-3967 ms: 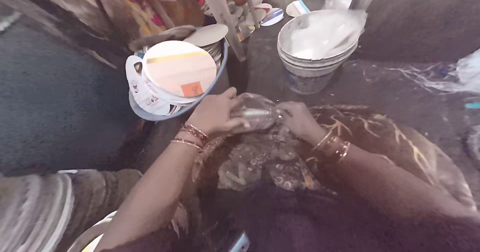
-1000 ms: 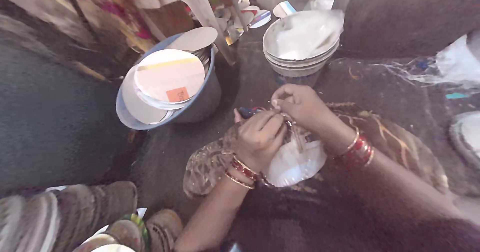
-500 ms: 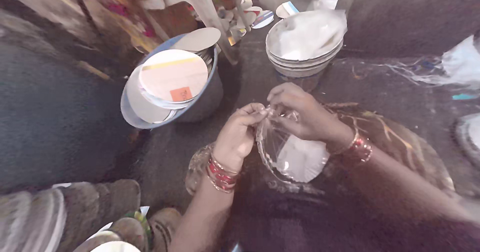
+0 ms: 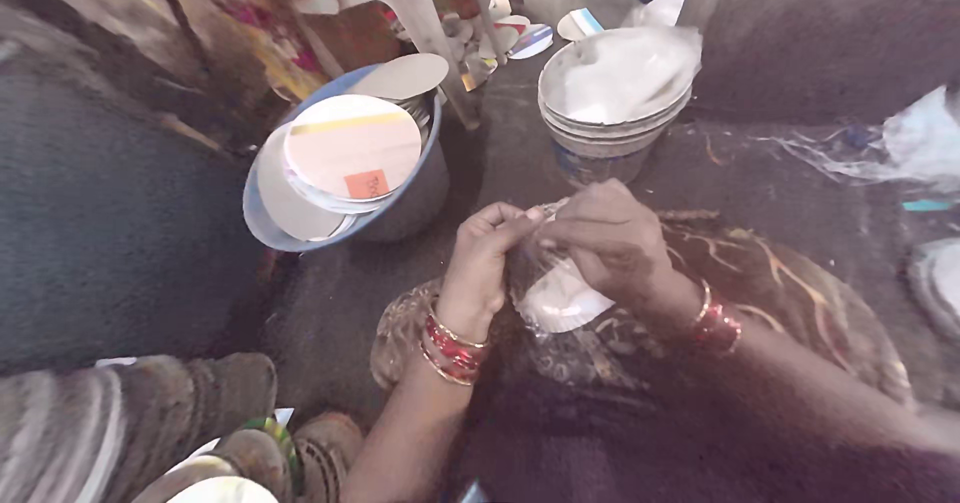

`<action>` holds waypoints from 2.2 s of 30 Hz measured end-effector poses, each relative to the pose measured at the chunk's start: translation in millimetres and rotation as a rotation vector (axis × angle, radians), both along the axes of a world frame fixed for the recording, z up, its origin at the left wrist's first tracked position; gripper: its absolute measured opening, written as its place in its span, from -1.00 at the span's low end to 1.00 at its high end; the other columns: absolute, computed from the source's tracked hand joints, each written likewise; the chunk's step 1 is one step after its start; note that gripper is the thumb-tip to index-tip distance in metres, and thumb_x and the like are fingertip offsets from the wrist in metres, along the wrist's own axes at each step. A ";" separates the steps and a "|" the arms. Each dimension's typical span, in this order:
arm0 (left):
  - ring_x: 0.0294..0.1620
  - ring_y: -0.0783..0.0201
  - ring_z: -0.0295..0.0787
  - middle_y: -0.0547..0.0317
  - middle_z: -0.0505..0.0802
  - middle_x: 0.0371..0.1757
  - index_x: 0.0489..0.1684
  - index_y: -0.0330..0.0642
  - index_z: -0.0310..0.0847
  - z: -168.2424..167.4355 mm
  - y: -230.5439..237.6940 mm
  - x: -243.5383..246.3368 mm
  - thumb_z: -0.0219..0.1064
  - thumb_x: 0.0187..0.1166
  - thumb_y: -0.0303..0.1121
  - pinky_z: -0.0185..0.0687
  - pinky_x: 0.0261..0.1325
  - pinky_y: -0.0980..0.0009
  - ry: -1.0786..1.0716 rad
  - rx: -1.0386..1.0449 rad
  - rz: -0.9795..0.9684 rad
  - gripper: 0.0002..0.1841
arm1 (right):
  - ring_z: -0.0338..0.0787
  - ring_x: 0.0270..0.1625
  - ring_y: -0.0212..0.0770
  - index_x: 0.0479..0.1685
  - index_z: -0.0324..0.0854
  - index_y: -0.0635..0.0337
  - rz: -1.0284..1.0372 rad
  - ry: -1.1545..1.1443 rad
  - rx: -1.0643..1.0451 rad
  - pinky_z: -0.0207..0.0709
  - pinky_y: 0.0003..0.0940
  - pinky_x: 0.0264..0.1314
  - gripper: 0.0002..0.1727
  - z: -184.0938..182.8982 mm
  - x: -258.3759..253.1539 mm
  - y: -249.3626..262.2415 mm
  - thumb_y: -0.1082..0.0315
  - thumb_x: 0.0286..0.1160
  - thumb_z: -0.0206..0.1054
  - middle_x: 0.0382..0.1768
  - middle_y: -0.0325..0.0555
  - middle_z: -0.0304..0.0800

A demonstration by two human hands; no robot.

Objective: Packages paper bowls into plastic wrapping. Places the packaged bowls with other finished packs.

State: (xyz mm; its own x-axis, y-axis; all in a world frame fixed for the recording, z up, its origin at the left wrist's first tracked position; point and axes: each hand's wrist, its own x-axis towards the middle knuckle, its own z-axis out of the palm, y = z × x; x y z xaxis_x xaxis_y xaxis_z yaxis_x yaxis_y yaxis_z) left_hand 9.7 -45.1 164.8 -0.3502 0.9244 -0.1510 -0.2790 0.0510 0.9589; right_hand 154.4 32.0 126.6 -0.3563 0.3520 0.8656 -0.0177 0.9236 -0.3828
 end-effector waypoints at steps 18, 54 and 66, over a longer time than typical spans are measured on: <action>-0.11 -0.01 0.84 -0.04 0.89 -0.21 -0.11 -0.22 0.86 31.2 4.1 -7.3 0.36 0.61 -0.37 0.68 0.00 -0.09 1.395 -0.265 -0.442 -0.83 | 0.83 -0.17 0.00 -0.40 0.79 0.25 -0.057 -0.363 0.028 0.68 -0.10 -0.15 -0.79 -1.1 32.4 18.9 0.54 0.37 0.21 -0.31 0.01 0.83; -0.84 0.72 0.28 0.49 0.48 -0.85 -0.53 -0.21 0.79 8.4 -8.4 14.4 0.19 0.58 -0.61 0.18 -0.75 0.79 -0.066 -0.071 -0.339 -0.70 | 0.63 -0.33 -0.69 -0.28 0.76 0.17 0.235 -0.250 -0.485 0.53 -0.80 -0.26 -0.82 30.9 33.4 6.8 0.45 0.59 0.22 -0.35 -0.40 0.74; -0.78 0.68 0.40 0.39 0.64 -0.77 -0.53 -0.24 0.80 -2.3 2.3 20.7 0.41 0.35 -0.68 0.31 -0.68 0.74 0.254 -0.002 -0.226 -0.84 | 0.57 -0.55 -0.61 -0.30 0.76 0.11 0.024 -0.367 -0.748 0.47 -0.67 -0.48 -0.86 34.1 32.8 0.4 0.44 0.58 0.31 -0.55 -0.38 0.67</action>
State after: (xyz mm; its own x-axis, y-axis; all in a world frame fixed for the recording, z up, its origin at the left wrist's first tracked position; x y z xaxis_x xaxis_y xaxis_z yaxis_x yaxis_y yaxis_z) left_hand 30.4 -42.9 162.5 -0.1629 0.9828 -0.0874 -0.0129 0.0864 0.9962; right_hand 187.2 32.4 160.7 -0.5849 0.7767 0.2336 0.2112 0.4239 -0.8807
